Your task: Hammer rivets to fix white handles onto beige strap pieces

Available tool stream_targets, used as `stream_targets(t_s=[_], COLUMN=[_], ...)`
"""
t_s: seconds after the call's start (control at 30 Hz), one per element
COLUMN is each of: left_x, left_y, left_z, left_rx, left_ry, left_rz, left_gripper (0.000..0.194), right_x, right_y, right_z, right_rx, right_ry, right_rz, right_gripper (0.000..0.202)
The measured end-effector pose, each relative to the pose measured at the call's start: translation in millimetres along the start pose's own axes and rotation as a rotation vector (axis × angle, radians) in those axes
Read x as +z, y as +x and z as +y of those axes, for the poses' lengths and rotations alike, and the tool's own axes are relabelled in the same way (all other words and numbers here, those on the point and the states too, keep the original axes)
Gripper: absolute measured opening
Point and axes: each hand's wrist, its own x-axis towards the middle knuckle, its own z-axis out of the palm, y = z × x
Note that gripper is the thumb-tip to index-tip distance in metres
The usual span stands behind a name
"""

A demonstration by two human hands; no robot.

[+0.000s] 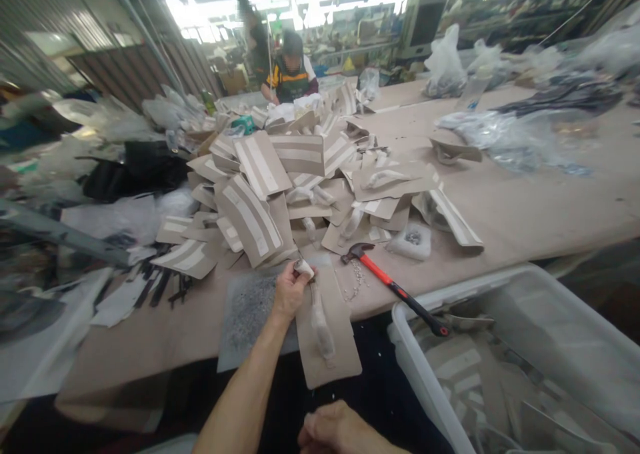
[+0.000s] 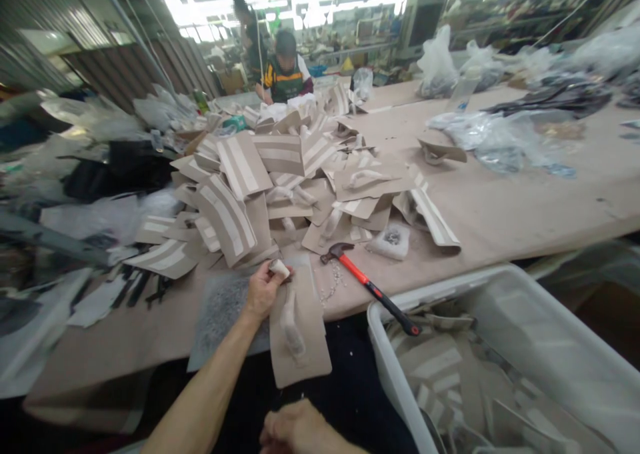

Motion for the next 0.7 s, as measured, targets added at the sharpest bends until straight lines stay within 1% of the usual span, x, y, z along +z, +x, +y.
stream_targets(t_s=[0.03,0.07,0.13,0.17,0.2,0.23,0.27,0.33,0.37,0.43,0.47,0.5,0.57,0.7], left_x=[-1.6,-3.1,-5.5,-6.3,-6.8,-7.1,-7.1,-6.7,-6.4,-5.9,-5.7,-5.7,-5.9,-7.5], left_y=[-1.2,-2.6,-5.1,-6.1,-6.7,-7.2,-7.4,-7.5,-7.4,-7.2,-6.9,-6.5,-5.4,-3.4], left_z=[0.7,1.1,1.4,1.4,1.4,1.6,1.8,2.7,3.0,3.4,3.3,3.1,2.6,2.4], left_rx=[-0.005,-0.007,-0.001,0.006,0.013,0.018,0.023,0.035,0.042,0.052,0.052,0.045,0.028,0.052], left_ry=[-0.002,-0.005,-0.012,-0.011,-0.007,0.0,0.01,0.038,0.051,0.074,0.08,0.082,0.088,0.179], left_rz=[0.001,0.005,0.013,0.01,0.003,-0.006,-0.016,-0.029,-0.032,-0.035,-0.038,-0.041,-0.049,-0.079], left_gripper=[0.038,0.039,0.04,0.039,0.039,0.038,0.037,0.034,0.033,0.03,0.029,0.028,0.027,0.019], right_x=[-2.2,-6.0,-19.0,-28.4,-39.6,-52.3,-66.3,-96.4,-111.3,-138.0,-148.9,-157.8,-169.9,-178.3], right_y=[-7.7,-14.7,-23.4,-24.3,-23.1,-20.2,-16.4,-8.9,-6.1,-3.6,-3.6,-4.1,-5.8,-6.9], right_z=[-9.9,-21.4,-47.0,-60.1,-72.5,-84.0,-94.1,-109.4,-114.4,-119.8,-120.8,-121.2,-121.6,-128.5], right_rx=[-0.113,-0.266,-0.61,-0.751,-0.849,-0.903,-0.926,-0.906,-0.86,-0.696,-0.594,-0.502,-0.384,-0.275], right_ry=[-0.207,-0.41,-0.726,-0.827,-0.898,-0.946,-0.986,-1.076,-1.135,-1.265,-1.329,-1.388,-1.481,-1.569], right_rz=[0.037,0.113,0.359,0.499,0.62,0.728,0.826,0.996,1.068,1.179,1.206,1.214,1.193,1.127], right_gripper=[0.036,0.033,0.027,0.027,0.027,0.026,0.026,0.025,0.025,0.025,0.025,0.025,0.025,0.022])
